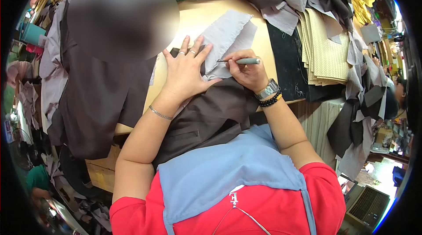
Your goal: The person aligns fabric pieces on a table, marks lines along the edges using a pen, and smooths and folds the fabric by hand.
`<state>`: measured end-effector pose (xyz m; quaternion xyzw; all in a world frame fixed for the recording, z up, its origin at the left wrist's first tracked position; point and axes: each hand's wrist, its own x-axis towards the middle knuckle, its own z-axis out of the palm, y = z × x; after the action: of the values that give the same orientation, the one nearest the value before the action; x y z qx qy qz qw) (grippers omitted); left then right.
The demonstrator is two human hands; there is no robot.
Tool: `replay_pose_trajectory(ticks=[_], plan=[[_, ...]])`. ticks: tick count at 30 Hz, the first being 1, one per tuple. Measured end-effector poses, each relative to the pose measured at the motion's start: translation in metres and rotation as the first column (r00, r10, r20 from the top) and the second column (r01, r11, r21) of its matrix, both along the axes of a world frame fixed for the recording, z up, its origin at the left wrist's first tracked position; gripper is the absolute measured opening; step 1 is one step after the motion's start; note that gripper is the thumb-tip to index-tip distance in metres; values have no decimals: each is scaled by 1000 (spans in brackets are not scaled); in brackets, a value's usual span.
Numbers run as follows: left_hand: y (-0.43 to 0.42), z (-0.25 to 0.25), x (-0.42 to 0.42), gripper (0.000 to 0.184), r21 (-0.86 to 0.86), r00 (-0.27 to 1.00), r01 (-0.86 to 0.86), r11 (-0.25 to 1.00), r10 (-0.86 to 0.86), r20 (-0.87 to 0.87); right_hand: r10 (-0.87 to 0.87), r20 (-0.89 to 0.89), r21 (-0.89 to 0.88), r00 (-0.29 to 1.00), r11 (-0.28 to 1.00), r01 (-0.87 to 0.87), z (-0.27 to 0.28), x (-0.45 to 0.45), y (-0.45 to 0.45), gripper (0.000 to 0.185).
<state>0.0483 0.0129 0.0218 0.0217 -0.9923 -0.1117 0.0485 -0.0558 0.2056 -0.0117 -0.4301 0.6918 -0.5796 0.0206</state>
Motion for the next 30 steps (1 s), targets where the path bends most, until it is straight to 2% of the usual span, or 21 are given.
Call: replay_pose_trajectory(ticks=[3, 8, 11, 14, 18, 21, 24, 30], plan=[[2, 1, 2, 92, -22, 999, -28, 999, 28, -30, -18, -163, -15, 986, 1000, 16, 5, -1, -5, 18], [4, -9, -2, 83, -143, 990, -24, 989, 4, -138, -58, -174, 1, 983, 998, 59, 7, 1, -6, 16], [1, -19, -13, 76, -164, 970, 47, 985, -84, -226, -57, -176, 22, 983, 998, 62, 5, -1, -6, 15], [-2, -17, -17, 78, -35, 983, 128, 991, -131, -127, -55, -116, 40, 992, 997, 60, 8, 1, -8, 15], [0, -6, -14, 83, -35, 997, 25, 999, -27, -65, -27, -122, 59, 992, 998, 35, 4, -2, -8, 15], [2, -7, -11, 88, -43, 995, -11, 999, 7, -98, -67, 75, 8, 995, 998, 67, 1, -1, -10, 15], [2, -7, -11, 89, -53, 997, -23, 998, 18, -81, -51, -44, -17, 998, 999, 50, 5, -1, -11, 16], [1, -9, -12, 89, -67, 998, -31, 997, 27, -59, -36, -140, 15, 990, 999, 38, 0, -5, -11, 16]])
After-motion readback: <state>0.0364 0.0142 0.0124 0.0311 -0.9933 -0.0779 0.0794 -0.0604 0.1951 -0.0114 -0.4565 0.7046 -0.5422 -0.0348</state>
